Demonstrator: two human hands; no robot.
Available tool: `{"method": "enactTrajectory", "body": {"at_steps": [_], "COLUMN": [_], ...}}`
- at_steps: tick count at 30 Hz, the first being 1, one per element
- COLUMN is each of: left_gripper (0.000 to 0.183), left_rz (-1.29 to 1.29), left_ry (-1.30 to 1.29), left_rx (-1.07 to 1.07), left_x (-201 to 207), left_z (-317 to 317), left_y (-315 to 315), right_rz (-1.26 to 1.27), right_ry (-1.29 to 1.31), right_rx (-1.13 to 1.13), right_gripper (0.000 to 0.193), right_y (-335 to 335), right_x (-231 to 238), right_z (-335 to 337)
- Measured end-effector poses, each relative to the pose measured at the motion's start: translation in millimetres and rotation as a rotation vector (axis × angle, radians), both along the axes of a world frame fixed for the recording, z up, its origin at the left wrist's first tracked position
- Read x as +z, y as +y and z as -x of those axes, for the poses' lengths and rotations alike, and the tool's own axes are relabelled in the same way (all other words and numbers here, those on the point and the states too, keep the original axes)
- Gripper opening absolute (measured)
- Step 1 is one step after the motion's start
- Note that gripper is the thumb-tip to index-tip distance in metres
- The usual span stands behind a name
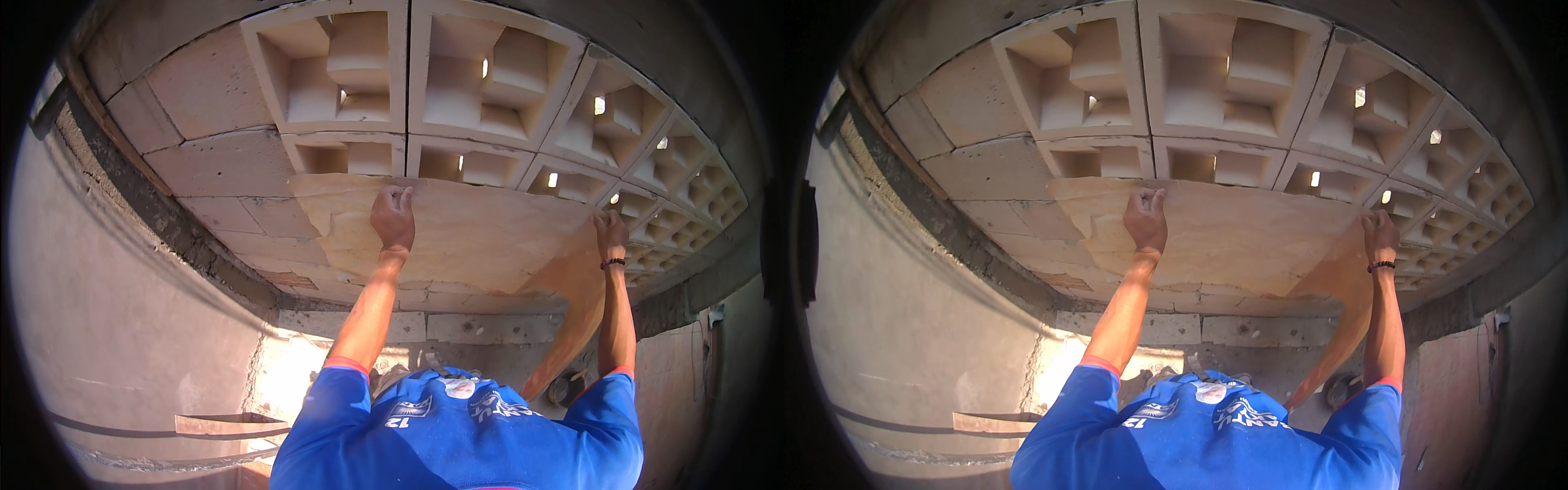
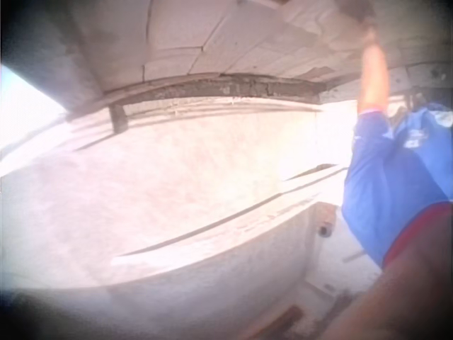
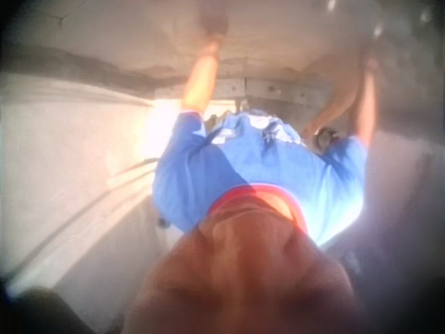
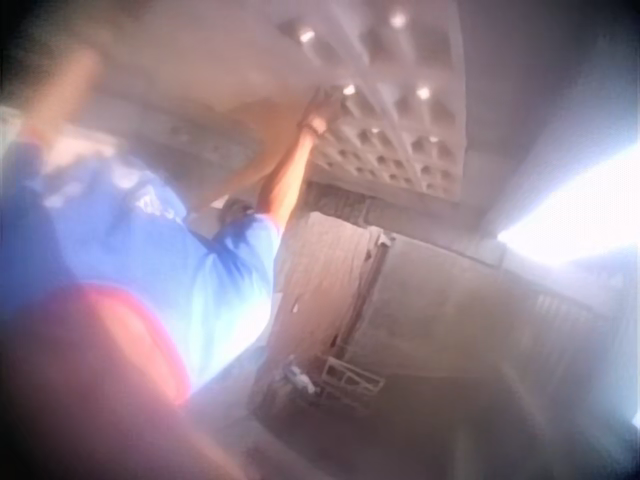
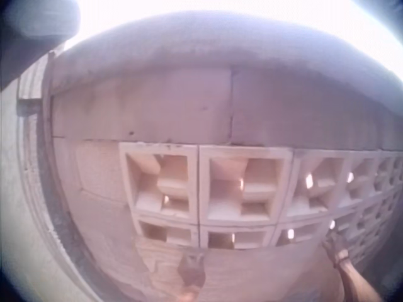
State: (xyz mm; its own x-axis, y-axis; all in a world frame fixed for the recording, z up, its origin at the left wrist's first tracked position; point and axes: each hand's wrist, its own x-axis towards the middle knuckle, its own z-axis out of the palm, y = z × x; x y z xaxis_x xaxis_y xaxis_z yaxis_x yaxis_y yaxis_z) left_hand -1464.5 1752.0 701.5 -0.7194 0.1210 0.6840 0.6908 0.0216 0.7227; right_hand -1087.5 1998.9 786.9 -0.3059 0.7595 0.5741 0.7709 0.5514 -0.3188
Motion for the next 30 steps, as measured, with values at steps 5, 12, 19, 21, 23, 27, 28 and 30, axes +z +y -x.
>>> {"method": "enactTrajectory", "body": {"at_steps": [5, 12, 19, 21, 23, 27, 28, 30], "left_gripper": [0.041, 0.06, 0.061, 0.061, 0.06, 0.059, 0.058, 0.058], "left_rz": [-0.05, 0.043, 0.022, 0.02, 0.018, 0.037, 0.055, 0.06], "left_ry": [-0.103, -0.153, -0.152, -0.146, -0.15, -0.118, -0.114, -0.118], "left_rx": [-0.079, -0.041, -0.019, 0.02, 0.049, 0.095, 0.108, 0.121], "left_x": [2.0, 4.8, 6.6, 6.1, 3.9, 3.1, 2.6, -0.3], "left_z": [-15.7, -22.9, -24.1, -24.7, -25.4, -26.7, -25.9, -23.0], "left_y": [12.8, 15.0, 18.0, 20.6, 23.9, 26.9, 25.9, 24.6], "right_rz": [0.002, 0.008, 0.021, -0.041, -0.109, -0.182, -0.128, -0.023], "right_ry": [0.05, 0.089, 0.156, 0.221, 0.298, 0.458, 0.471, 0.493], "right_rx": [0.006, 0.016, 0.005, -0.007, 0.043, 0.099, 0.105, 0.11], "right_gripper": [0.028, 0.023, 0.028, 0.034, 0.036, 0.033, 0.031, 0.027], "right_y": [-0.4, 3.1, -0.7, -4.1, 0.5, 2.8, -6.1, -56.1], "right_x": [-2.6, -5.0, -2.9, -9.3, -20.1, -39.5, -41.0, -19.2], "right_z": [-6.0, -3.4, 0.8, 4.1, 4.1, -0.5, 2.7, 31.1]}}
